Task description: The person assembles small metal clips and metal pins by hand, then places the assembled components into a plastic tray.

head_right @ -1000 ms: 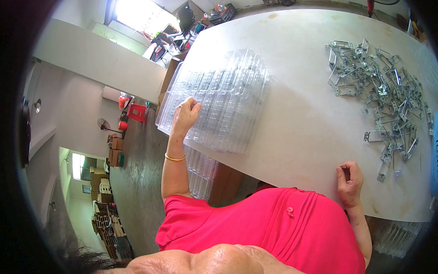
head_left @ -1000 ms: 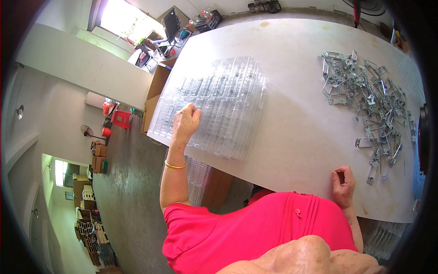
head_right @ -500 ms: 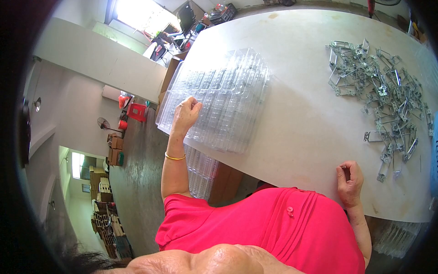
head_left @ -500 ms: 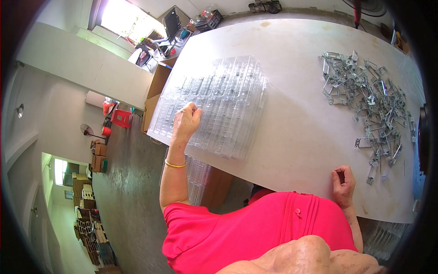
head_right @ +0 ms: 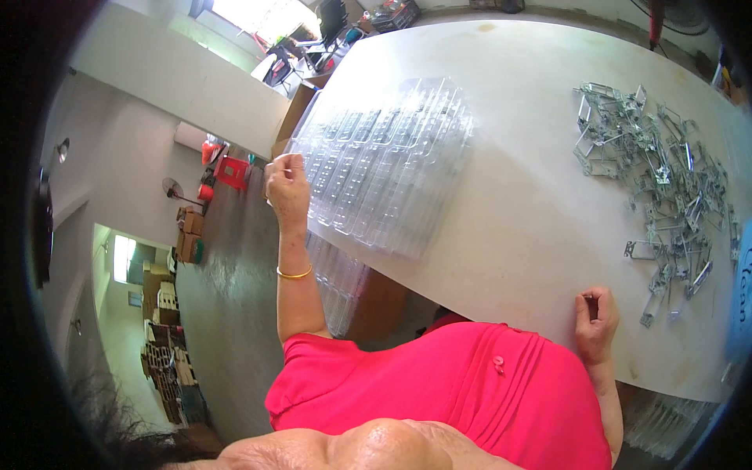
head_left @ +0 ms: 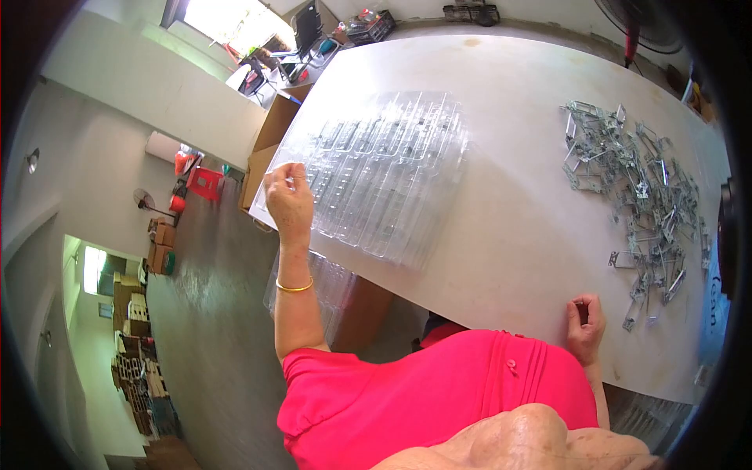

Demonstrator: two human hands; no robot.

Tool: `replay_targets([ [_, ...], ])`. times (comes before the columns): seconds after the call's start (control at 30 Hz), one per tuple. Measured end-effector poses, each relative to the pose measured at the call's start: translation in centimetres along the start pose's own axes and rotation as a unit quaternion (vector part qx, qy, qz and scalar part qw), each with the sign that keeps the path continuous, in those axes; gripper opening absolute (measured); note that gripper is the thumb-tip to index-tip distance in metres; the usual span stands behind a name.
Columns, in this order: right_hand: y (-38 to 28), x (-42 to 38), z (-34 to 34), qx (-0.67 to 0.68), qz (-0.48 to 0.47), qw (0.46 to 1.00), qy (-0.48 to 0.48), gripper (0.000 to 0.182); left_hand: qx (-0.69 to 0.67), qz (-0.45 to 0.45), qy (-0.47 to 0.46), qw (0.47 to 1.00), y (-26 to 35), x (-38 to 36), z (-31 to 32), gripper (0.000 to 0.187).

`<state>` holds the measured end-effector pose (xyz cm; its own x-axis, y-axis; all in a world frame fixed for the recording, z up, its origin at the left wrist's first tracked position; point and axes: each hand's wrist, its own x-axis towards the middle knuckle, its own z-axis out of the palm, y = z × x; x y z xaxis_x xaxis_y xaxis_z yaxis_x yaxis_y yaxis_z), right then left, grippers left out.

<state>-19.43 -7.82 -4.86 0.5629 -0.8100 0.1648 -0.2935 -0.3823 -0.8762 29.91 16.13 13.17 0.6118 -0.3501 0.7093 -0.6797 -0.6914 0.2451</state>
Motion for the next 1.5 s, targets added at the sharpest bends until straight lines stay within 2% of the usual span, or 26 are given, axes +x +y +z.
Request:
replay_targets([
  [0.03, 0.0, 0.0, 0.0, -0.003, -0.005, 1.000, -0.006, 0.010, 0.005, 0.003, 0.075, 0.997, -0.9, -0.2, -0.4, 0.029],
  [0.1, 0.0, 0.0, 0.1, 0.013, -0.001, 1.000, 0.001, 0.009, 0.011, -0.036, 0.093, 0.995, -3.5, -0.7, -0.9, 0.031],
  [0.17, 0.1, 0.0, 0.1, 0.018, 0.004, 1.000, -0.006, 0.009, 0.035, -0.074, 0.182, 0.980, -7.5, -1.3, -0.6, 0.033],
  [0.2, 0.1, 0.0, 0.1, 0.026, 0.016, 1.000, -0.008, 0.009, 0.015, -0.139, 0.166, 0.976, -9.3, -1.7, -0.6, 0.038],
  [0.23, -0.1, 0.0, 0.1, 0.023, 0.010, 1.000, -0.012, 0.009, 0.016, -0.146, 0.170, 0.975, -10.0, -2.0, -0.8, 0.038],
  [0.3, -0.5, 0.0, 0.1, 0.022, 0.022, 0.999, -0.013, 0.009, -0.062, -0.272, 0.141, 0.950, -11.4, -2.3, -0.9, 0.045],
  [0.33, -0.2, 0.1, 0.1, 0.019, 0.014, 0.999, -0.023, 0.009, -0.148, -0.298, 0.152, 0.931, -15.2, -2.5, 0.6, 0.051],
  [0.37, 0.3, 0.0, 0.3, 0.018, 0.003, 1.000, -0.014, 0.009, -0.282, -0.337, 0.176, 0.881, -16.1, -2.4, 1.3, 0.051],
  [0.4, 0.7, 0.0, 0.4, 0.020, -0.009, 1.000, -0.007, 0.008, -0.244, -0.352, 0.145, 0.892, -19.5, -2.9, 2.2, 0.059],
  [0.47, 1.4, -0.1, 0.3, 0.031, -0.006, 0.999, -0.021, 0.008, -0.304, -0.394, 0.124, 0.859, -18.3, -2.5, 1.5, 0.058],
  [0.5, 1.7, -0.1, 0.3, 0.040, 0.010, 0.999, -0.015, 0.008, -0.311, -0.401, 0.159, 0.847, -20.4, -2.5, 3.1, 0.058],
  [0.53, 1.8, -0.1, 0.4, 0.042, 0.001, 0.999, -0.028, 0.008, -0.341, -0.460, 0.152, 0.806, -18.8, -1.9, 2.4, 0.057],
  [0.63, 1.8, -0.1, 0.6, 0.044, 0.019, 0.999, -0.004, 0.010, -0.322, -0.470, 0.089, 0.817, -16.5, -1.3, 1.2, 0.053],
  [0.67, 1.7, -0.1, 0.6, 0.045, 0.016, 0.999, -0.007, 0.010, -0.321, -0.471, 0.093, 0.816, -17.5, -1.1, 1.3, 0.053],
  [0.73, 1.4, -0.1, 0.3, 0.035, 0.039, 0.998, -0.020, 0.011, -0.249, -0.480, 0.039, 0.840, -19.8, -0.9, 2.1, 0.052],
  [0.83, 1.6, -0.1, 0.4, 0.038, 0.025, 0.999, -0.013, 0.011, -0.311, -0.496, 0.047, 0.809, -19.2, -0.9, 2.8, 0.049],
  [1.03, 1.8, -0.3, 0.6, 0.044, 0.015, 0.999, -0.001, 0.010, -0.307, -0.487, 0.046, 0.816, -20.5, -1.0, 3.7, 0.036],
  [1.1, 1.1, -0.3, 0.4, 0.025, 0.019, 1.000, -0.003, 0.010, -0.304, -0.479, 0.046, 0.822, -20.4, -0.9, 4.1, 0.030],
  [1.17, 0.9, -0.3, 0.3, 0.007, 0.024, 1.000, -0.002, 0.010, -0.203, -0.440, 0.047, 0.874, -20.0, -0.5, 4.5, 0.038],
  [1.3, 1.1, -0.4, 0.3, 0.023, 0.034, 0.999, -0.009, 0.009, -0.259, -0.481, 0.116, 0.829, -19.4, -0.1, 5.0, 0.034],
  [1.43, 0.3, -0.3, 0.4, 0.017, 0.018, 1.000, -0.002, 0.008, -0.298, -0.483, 0.103, 0.817, -21.1, -0.3, 5.1, 0.034],
  [1.5, 0.2, -0.3, 0.3, 0.019, 0.022, 1.000, -0.003, 0.008, -0.295, -0.495, 0.045, 0.816, -22.0, -0.5, 5.0, 0.034],
])
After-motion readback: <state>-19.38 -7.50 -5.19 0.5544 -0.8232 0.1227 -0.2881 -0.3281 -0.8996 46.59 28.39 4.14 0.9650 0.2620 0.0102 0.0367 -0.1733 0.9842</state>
